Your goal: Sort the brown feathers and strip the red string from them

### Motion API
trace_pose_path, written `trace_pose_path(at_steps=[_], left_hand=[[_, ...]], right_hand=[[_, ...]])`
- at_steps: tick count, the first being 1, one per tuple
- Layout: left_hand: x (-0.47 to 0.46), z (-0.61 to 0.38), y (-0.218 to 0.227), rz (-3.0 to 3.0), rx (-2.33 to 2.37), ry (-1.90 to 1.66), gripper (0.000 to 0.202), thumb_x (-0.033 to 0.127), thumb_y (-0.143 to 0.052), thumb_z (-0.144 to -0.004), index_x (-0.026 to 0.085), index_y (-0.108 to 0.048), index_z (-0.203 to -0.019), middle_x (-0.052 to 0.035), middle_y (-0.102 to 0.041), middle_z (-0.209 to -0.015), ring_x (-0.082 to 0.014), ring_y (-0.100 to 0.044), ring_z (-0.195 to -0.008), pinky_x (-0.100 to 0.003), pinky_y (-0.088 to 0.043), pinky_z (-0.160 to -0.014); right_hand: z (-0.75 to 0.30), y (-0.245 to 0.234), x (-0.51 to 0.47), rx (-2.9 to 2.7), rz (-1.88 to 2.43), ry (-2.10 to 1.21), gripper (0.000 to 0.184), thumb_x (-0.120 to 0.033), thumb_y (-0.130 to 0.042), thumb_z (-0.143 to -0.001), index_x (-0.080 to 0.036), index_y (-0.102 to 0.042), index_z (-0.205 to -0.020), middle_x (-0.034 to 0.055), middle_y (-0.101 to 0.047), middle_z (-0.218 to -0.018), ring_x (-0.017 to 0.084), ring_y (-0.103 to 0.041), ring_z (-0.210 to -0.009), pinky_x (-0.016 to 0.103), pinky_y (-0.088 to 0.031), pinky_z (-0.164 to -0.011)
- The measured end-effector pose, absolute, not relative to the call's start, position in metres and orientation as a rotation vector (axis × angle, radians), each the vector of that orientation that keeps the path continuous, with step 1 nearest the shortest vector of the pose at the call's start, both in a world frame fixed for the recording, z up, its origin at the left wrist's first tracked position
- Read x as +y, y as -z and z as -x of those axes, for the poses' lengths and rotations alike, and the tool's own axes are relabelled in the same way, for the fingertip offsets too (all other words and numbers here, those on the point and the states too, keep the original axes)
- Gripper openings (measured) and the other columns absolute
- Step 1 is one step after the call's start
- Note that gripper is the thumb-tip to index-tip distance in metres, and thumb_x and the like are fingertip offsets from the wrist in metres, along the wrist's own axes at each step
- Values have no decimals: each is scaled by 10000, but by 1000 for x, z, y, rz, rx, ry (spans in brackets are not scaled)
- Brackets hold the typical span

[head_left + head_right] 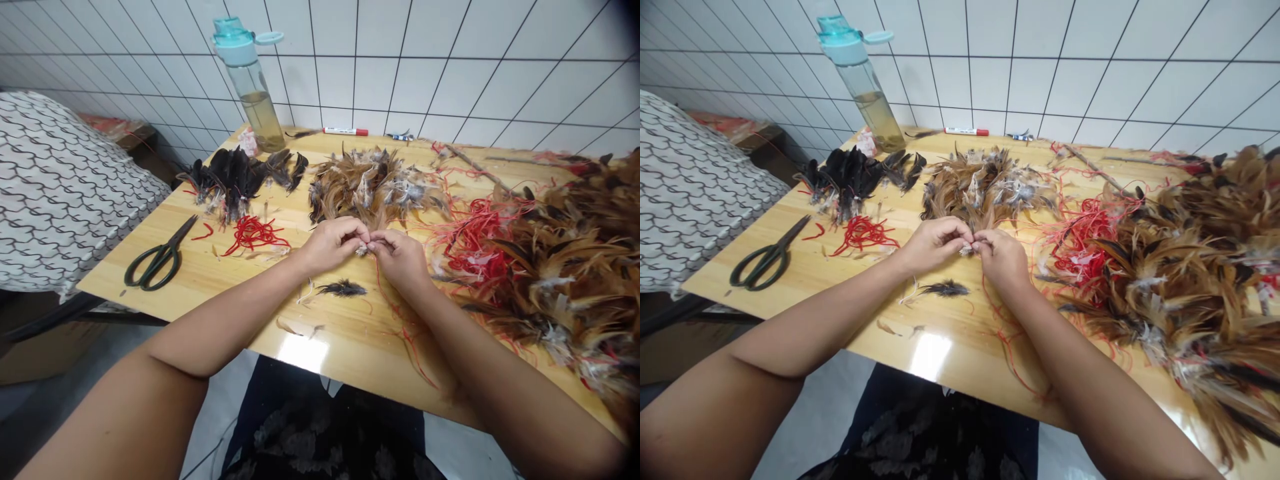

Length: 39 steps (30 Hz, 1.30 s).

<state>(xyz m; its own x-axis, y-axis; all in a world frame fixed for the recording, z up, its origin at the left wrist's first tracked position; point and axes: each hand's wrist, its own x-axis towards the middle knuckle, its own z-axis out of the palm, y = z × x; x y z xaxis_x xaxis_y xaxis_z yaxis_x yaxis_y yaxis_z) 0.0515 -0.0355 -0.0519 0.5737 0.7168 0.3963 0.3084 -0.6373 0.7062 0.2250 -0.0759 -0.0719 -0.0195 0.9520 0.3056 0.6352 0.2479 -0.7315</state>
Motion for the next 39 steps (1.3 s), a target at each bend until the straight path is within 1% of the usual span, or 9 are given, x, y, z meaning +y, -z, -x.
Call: trace_pose_path(at_steps=[6, 11, 16, 21, 24, 27, 30, 32, 39], left_hand=[[-40, -54, 51, -2127, 835, -884, 99, 124, -540, -813, 149, -634, -830, 6, -637, -745, -79, -553, -676, -196, -419, -652], [-39, -54, 54, -2055, 848, -885, 85, 122, -548, -796, 155, -600, -854, 10, -625, -751, -74, -554, -673, -183, -423, -637], [-37, -55, 58, -1909, 779, -915, 175, 138, -595, -780, 169, -511, -932, 6, -625, -790, -78, -600, -702, -190, -457, -667], [-36, -55, 60, -1839, 781, -917, 223, 148, -615, -779, 181, -457, -932, 9, -642, -774, -82, -626, -694, -196, -463, -676], [-35, -55, 61, -1834, 790, -913, 218, 149, -607, -782, 175, -478, -956, 0, -651, -788, -86, -628, -689, -200, -471, -666], [-36, -55, 59, -1885, 829, -911, 229, 144, -586, -786, 164, -541, -1010, -1, -656, -787, -82, -614, -674, -195, -469, -652], [-37, -55, 58, -1977, 881, -916, 140, 146, -564, -793, 151, -621, -921, -2, -652, -767, -76, -586, -673, -185, -447, -642], [-37, -55, 57, -2019, 904, -914, 109, 149, -552, -799, 145, -641, -863, -1, -645, -756, -74, -562, -662, -184, -428, -628], [-34, -55, 62, -2013, 873, -919, 109, 158, -530, -822, 150, -633, -856, 0, -628, -771, -85, -557, -692, -195, -432, -662]], right_hand=[[-225, 70, -78, -1797, 1467, -461, 134, -207, -568, -820, -233, -692, -863, 51, -700, -867, 204, -624, -815, 325, -457, -741], [-223, 66, -82, -1844, 1495, -404, 141, -213, -551, -835, -245, -674, -897, 44, -696, -874, 203, -612, -815, 315, -437, -725], [-223, 67, -81, -1777, 1420, -458, 176, -193, -531, -843, -248, -686, -906, 40, -706, -905, 201, -626, -837, 317, -454, -751], [-223, 69, -78, -1739, 1394, -501, 187, -191, -543, -834, -249, -696, -923, 37, -709, -904, 196, -634, -824, 321, -464, -754], [-224, 72, -77, -1708, 1414, -565, 174, -192, -563, -817, -254, -692, -917, 25, -710, -883, 187, -640, -786, 321, -469, -735], [-225, 75, -75, -1699, 1429, -588, 141, -204, -577, -809, -251, -690, -880, 24, -704, -855, 192, -639, -789, 329, -469, -735], [-226, 77, -74, -1692, 1440, -556, 116, -207, -585, -802, -241, -688, -843, 31, -701, -847, 202, -634, -807, 339, -467, -747], [-226, 77, -74, -1689, 1449, -534, 107, -201, -589, -797, -236, -686, -824, 33, -701, -846, 203, -633, -814, 341, -467, -759], [-224, 77, -74, -1674, 1445, -513, 116, -208, -581, -797, -231, -685, -843, 24, -700, -838, 195, -635, -805, 327, -477, -747]])
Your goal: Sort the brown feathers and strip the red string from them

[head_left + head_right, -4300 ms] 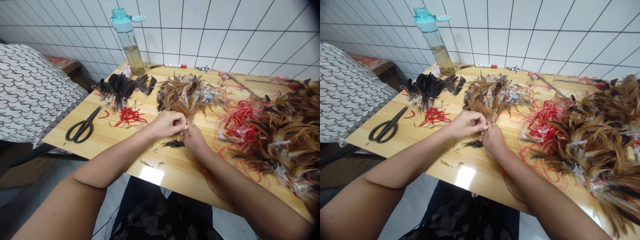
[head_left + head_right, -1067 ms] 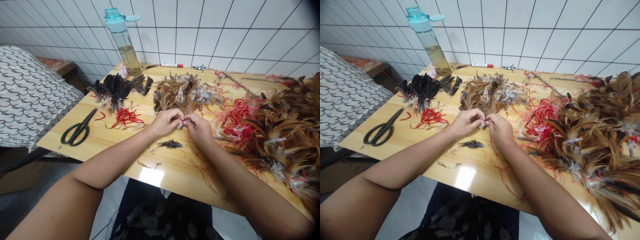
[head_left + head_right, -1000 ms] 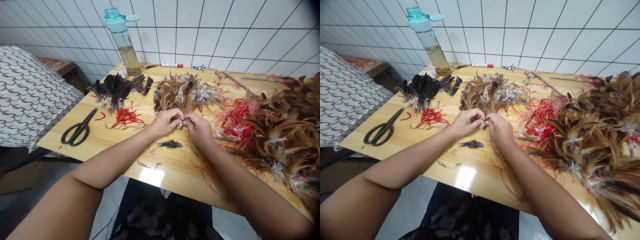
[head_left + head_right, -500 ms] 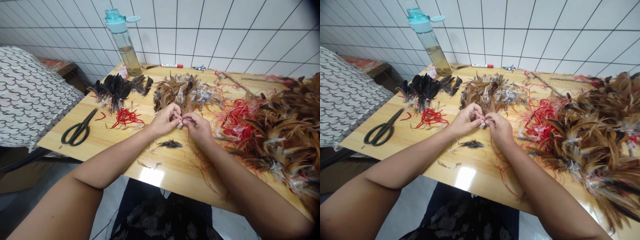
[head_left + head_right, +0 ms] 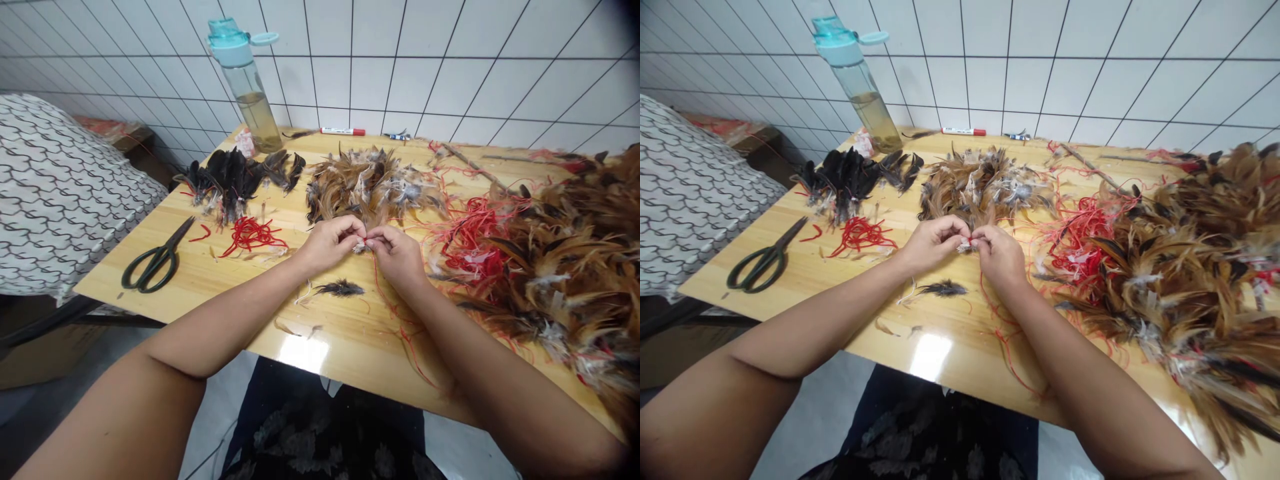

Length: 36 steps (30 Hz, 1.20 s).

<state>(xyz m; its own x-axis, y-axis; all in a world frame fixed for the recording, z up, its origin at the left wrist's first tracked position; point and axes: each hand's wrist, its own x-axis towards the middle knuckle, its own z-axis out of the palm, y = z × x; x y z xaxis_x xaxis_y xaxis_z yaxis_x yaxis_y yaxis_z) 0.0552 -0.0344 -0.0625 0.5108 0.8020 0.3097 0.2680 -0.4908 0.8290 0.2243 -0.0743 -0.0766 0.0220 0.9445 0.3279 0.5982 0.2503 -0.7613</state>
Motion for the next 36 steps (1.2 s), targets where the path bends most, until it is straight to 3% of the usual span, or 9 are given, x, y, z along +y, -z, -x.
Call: trace_pose_path(at_steps=[13, 25, 36], left_hand=[[-33, -53, 64, -2004, 823, -888, 94, 188, -546, -839, 155, -634, -848, 2, -627, -773, -97, -563, -730, -214, -439, -701], [-34, -54, 66, -1899, 791, -838, 58, 173, -572, -814, 149, -595, -862, -16, -641, -782, -98, -594, -703, -214, -453, -659], [-36, -55, 64, -1925, 852, -847, 54, 171, -588, -791, 151, -599, -840, -6, -631, -754, -84, -573, -663, -198, -435, -620]], right_hand=[[-225, 72, -76, -1817, 1462, -404, 146, -210, -545, -837, -221, -683, -882, 36, -698, -860, 186, -623, -810, 299, -456, -737], [-224, 52, -87, -2241, 1787, 2, 240, -242, -393, -939, -220, -626, -996, 59, -628, -956, 180, -536, -762, 294, -240, -558], [-225, 44, -88, -2449, 1761, 179, 267, -239, -334, -962, -184, -582, -1042, 81, -599, -991, 171, -534, -756, 311, -176, -535]])
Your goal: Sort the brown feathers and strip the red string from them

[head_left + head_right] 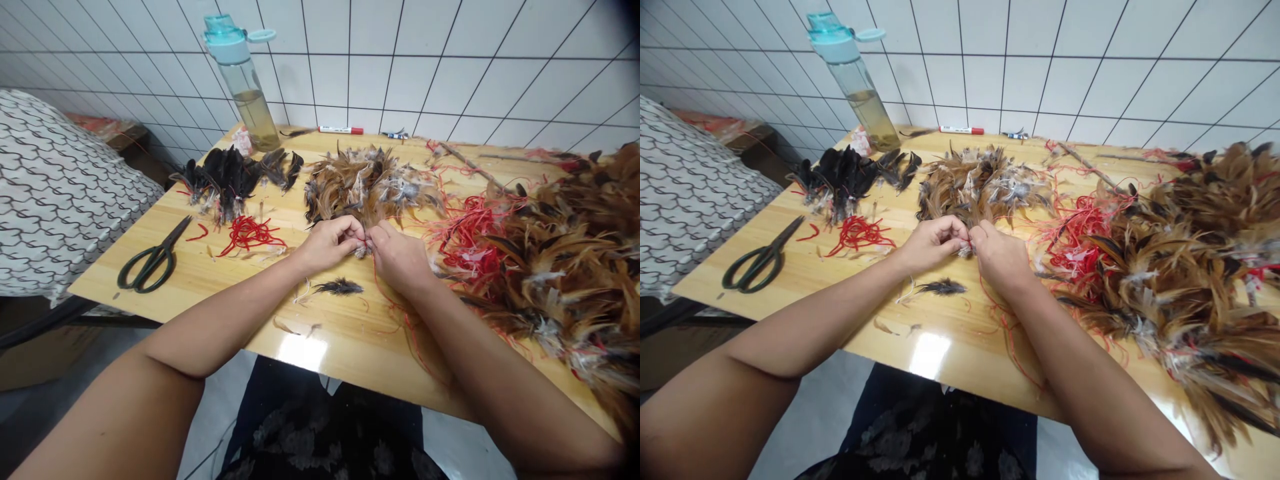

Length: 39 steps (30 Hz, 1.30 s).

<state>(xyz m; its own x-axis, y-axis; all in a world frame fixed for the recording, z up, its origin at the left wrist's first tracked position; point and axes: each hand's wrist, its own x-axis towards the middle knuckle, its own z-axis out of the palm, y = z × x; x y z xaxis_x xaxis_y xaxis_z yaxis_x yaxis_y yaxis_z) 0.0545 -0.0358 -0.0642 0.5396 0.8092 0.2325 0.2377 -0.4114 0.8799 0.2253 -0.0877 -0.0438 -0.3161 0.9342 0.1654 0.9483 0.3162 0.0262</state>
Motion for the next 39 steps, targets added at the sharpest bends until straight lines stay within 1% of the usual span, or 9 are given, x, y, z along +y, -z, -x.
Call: trace_pose_path(at_steps=[5, 9, 15, 21, 25, 29, 34, 39], left_hand=[[-36, -54, 65, -1929, 858, -837, 52, 170, -585, -790, 154, -596, -839, -5, -634, -744, -86, -576, -664, -197, -427, -618], [-37, -55, 66, -1939, 862, -847, 54, 173, -595, -784, 152, -598, -833, -2, -631, -729, -84, -567, -647, -197, -417, -608], [-39, -55, 65, -1975, 865, -863, 52, 192, -605, -781, 155, -597, -816, 2, -629, -718, -87, -552, -633, -205, -409, -598], [-40, -55, 61, -1969, 875, -845, 71, 210, -630, -771, 155, -587, -776, -2, -646, -726, -92, -539, -636, -208, -401, -597], [-40, -55, 61, -1975, 860, -817, 83, 228, -619, -782, 155, -582, -772, -2, -645, -718, -91, -522, -619, -210, -389, -590], [-40, -54, 60, -1986, 876, -784, 65, 202, -611, -773, 160, -564, -786, -1, -647, -737, -90, -514, -603, -211, -378, -575], [-39, -51, 54, -2104, 848, -732, 44, 180, -597, -775, 166, -556, -778, -6, -638, -765, -108, -535, -666, -226, -390, -622], [-37, -49, 58, -2017, 713, -743, 72, 211, -589, -808, 173, -533, -782, -36, -659, -867, -141, -596, -800, -267, -446, -736]], right_hand=[[-228, 40, -88, -2507, 1702, 266, 241, -204, -363, -942, -171, -590, -1016, 83, -600, -947, 164, -520, -705, 318, -147, -542], [-230, 39, -88, -2509, 1677, 269, 261, -208, -351, -948, -173, -606, -991, 82, -604, -910, 161, -505, -688, 324, -137, -551], [-231, 38, -88, -2504, 1621, 261, 276, -232, -361, -949, -199, -628, -1011, 80, -600, -944, 173, -516, -764, 330, -156, -552], [-235, 39, -85, -2430, 1654, 145, 244, -187, -424, -905, -248, -653, -964, 56, -606, -1005, 174, -511, -815, 307, -185, -541], [-238, 42, -81, -2375, 1653, 53, 269, -180, -414, -906, -263, -667, -939, 37, -623, -1013, 169, -524, -823, 297, -196, -539], [-242, 45, -78, -2328, 1618, -8, 294, -141, -404, -886, -254, -672, -925, 29, -635, -999, 165, -540, -837, 291, -222, -552], [-246, 49, -72, -2275, 1539, -81, 309, -100, -402, -850, -229, -678, -901, 43, -636, -968, 173, -547, -864, 282, -288, -599], [-251, 54, -66, -2227, 1453, -138, 314, -97, -392, -846, -205, -684, -889, 67, -619, -939, 190, -542, -892, 286, -349, -678]])
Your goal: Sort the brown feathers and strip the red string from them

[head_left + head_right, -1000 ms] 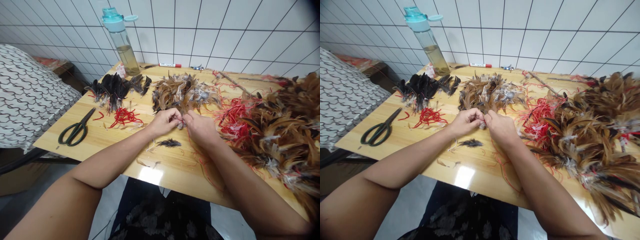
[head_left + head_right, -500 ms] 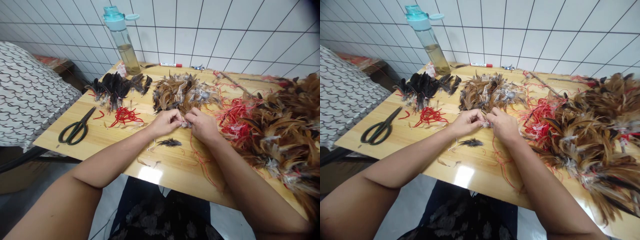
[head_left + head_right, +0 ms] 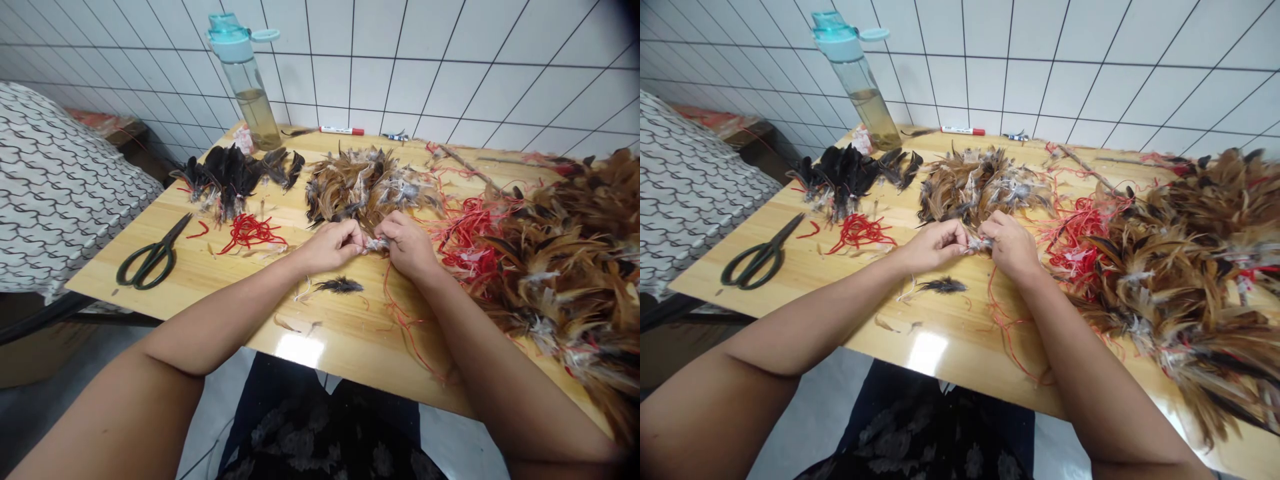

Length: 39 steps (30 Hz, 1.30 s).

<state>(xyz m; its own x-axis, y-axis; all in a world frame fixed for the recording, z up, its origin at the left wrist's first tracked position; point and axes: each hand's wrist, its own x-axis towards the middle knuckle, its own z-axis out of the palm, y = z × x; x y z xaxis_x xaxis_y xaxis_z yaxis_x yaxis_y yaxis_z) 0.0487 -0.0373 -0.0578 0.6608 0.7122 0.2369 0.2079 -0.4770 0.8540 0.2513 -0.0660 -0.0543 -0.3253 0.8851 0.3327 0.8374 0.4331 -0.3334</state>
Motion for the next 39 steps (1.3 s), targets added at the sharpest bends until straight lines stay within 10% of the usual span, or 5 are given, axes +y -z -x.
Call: trace_pose_path(at_steps=[39], left_hand=[[-36, -51, 53, -1744, 663, -974, 107, 203, -624, -793, 152, -535, -823, -46, -613, -895, -113, -583, -810, -240, -459, -759]], right_hand=[[-233, 39, -90, -2152, 1577, -154, 195, -302, -585, -865, -242, -738, -969, 62, -655, -874, 223, -538, -886, 344, -346, -781]])
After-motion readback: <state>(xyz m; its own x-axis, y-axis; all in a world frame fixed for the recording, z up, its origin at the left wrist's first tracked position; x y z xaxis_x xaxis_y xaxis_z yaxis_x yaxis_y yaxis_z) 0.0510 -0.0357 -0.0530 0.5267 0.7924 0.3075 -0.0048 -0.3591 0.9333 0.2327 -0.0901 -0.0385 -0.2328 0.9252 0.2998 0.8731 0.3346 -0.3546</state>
